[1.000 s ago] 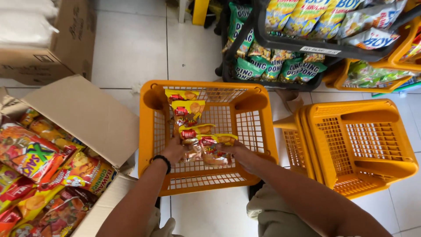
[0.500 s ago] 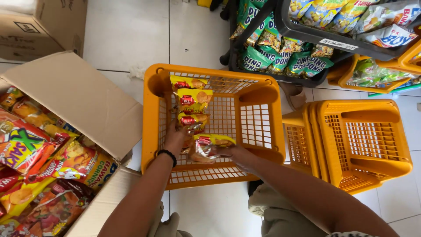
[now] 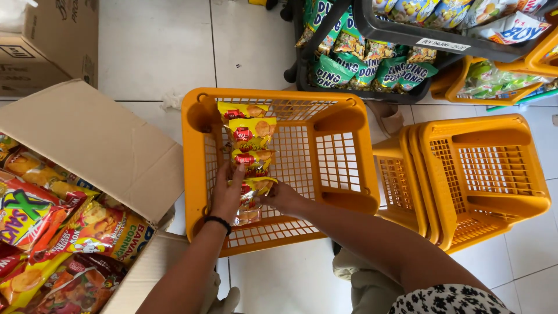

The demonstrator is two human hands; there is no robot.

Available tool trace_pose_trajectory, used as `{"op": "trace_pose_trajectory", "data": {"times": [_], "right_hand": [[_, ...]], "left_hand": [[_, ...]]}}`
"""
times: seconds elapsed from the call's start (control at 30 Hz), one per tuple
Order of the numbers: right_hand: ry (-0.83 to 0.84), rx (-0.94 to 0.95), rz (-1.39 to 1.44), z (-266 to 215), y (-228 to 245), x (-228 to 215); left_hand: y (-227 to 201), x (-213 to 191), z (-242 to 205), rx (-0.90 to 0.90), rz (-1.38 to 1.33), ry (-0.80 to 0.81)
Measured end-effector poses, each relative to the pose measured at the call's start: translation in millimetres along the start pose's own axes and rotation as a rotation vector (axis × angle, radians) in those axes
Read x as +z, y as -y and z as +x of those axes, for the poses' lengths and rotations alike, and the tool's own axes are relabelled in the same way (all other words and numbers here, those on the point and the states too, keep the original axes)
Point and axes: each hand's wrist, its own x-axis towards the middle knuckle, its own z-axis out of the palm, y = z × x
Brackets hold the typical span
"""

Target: Transferring various snack bags from a cardboard box into a yellow plastic shopping basket for stocking.

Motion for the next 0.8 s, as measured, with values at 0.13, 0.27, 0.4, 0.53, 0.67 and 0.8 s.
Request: {"op": "trace_pose_trajectory", "data": {"times": [0.13, 0.27, 0.4, 0.53, 0.67, 0.8], "right_hand": [[0.022, 0.090, -0.172, 11.9, -38.6, -17.9], [-0.225, 0.157, -0.099, 18.0, -23.9, -41.0], [-0.329, 0.027, 0.320, 57.2, 5.2, -47.1], [-0.262, -0.013, 0.750, 90.2, -0.9, -13.6], [-0.023, -0.038, 1.160, 87.2, 10.9, 13.6], [-0.051, 0.065, 1.145, 77.3, 34.3, 18.0]], "left_hand": [[-13.1, -2.4, -5.2, 0.056, 0.048, -0.032], [-7.7, 4.2, -9.1, -0.142, -0.407, -0.036], [34.4, 4.8, 4.5, -0.279, -0.692, -0.033], [64.2, 9.6, 16.4, -0.149, -0.619, -0.119], [52.2, 2.2, 4.0, -0.290, -0.540, -0.171], [30.0, 0.5, -2.2, -0.348, -0.500, -0.141]]}}
